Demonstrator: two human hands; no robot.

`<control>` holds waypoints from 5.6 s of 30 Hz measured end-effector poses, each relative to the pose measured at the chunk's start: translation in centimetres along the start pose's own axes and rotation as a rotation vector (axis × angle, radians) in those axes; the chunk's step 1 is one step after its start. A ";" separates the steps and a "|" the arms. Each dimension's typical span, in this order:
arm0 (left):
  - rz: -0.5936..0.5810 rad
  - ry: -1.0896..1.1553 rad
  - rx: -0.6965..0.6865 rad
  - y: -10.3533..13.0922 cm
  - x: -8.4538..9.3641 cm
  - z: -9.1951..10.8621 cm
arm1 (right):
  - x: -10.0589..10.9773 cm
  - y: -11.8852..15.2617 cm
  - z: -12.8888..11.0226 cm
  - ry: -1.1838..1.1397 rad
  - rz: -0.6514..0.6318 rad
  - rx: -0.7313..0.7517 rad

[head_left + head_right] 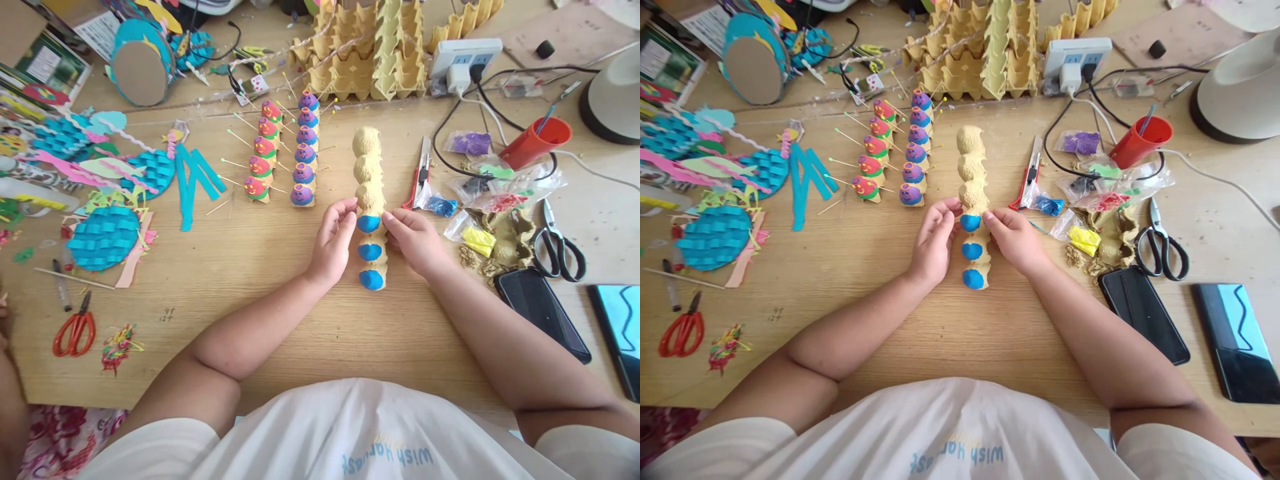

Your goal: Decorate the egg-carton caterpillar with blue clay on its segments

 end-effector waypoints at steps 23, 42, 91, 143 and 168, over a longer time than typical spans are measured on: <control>-0.012 -0.143 -0.054 0.4 0.2 0.0 | 2.1 -1.7 0.5 -0.435 0.100 0.128; -0.095 -0.489 -0.531 0.7 0.4 1.7 | -0.4 1.4 -1.8 -0.107 0.032 0.265; -0.033 -0.483 -0.435 0.3 0.5 0.7 | 1.2 0.1 -0.3 0.277 0.054 0.463; -0.239 -0.738 -0.480 0.0 0.6 -0.2 | 2.3 -1.8 1.6 0.512 0.205 0.466; -0.220 -0.550 -0.404 0.2 0.7 -0.6 | 2.0 -1.5 1.9 0.137 0.144 0.258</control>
Point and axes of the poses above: each hand's wrist, its own y-axis away from the middle knuckle, its own x-axis out of the back of the hand, z = x × y, the point moved 2 cm from there along -y, towards the middle knuckle, and after that the axes turned 9 degrees about -y, right-handed, at the moved point
